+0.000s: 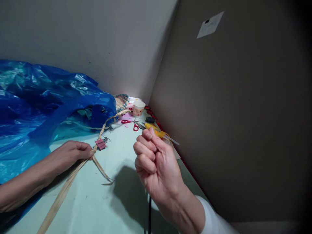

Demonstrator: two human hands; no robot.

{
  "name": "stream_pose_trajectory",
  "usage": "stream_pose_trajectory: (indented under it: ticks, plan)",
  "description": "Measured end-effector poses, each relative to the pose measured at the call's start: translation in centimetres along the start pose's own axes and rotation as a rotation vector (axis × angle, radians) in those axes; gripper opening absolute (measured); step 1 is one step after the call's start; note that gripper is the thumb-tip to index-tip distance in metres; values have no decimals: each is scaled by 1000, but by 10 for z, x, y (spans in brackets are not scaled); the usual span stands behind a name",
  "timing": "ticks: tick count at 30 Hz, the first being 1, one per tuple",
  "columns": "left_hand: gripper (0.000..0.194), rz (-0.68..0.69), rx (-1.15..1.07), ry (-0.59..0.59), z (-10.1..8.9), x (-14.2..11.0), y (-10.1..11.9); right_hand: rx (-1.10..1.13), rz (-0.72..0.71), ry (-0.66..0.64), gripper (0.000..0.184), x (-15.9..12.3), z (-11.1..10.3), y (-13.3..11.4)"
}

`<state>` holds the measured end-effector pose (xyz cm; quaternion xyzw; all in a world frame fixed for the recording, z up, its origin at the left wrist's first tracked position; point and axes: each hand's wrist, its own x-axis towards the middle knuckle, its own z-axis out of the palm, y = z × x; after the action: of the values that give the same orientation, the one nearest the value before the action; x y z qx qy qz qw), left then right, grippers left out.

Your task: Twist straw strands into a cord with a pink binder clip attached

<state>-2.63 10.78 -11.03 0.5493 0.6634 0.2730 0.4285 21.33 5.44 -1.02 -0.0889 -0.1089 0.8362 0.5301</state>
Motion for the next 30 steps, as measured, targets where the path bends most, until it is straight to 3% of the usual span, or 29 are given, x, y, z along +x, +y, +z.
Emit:
stream_pose_trajectory:
  ticks: [3, 8, 10, 13, 16, 22, 30]
  plan:
    - [31, -23, -40, -77, -1, -1, 3, -57, -11, 11, 38, -1, 1, 2]
    - [29, -7, -53, -54, -1, -8, 13, -400, -103, 127, 23, 11, -14, 4]
    - [30, -1, -51, -44, -1, -10, 17, -701, -101, 152, 19, 23, -26, 3]
    - [30, -3, -43, -41, -1, -12, 21, -1430, -73, 138, 14, 45, -43, 1]
    - [28, 5, -32, -45, -1, -13, 22, -1780, -67, 68, 14, 70, -52, 1]
    - [26, 59, 33, -50, 0, -16, 24, -2049, -154, -36, 11, 101, -51, 15]
    - [27, 110, 135, -83, 1, -17, 28, -2109, -188, -121, 12, 86, -57, 16]
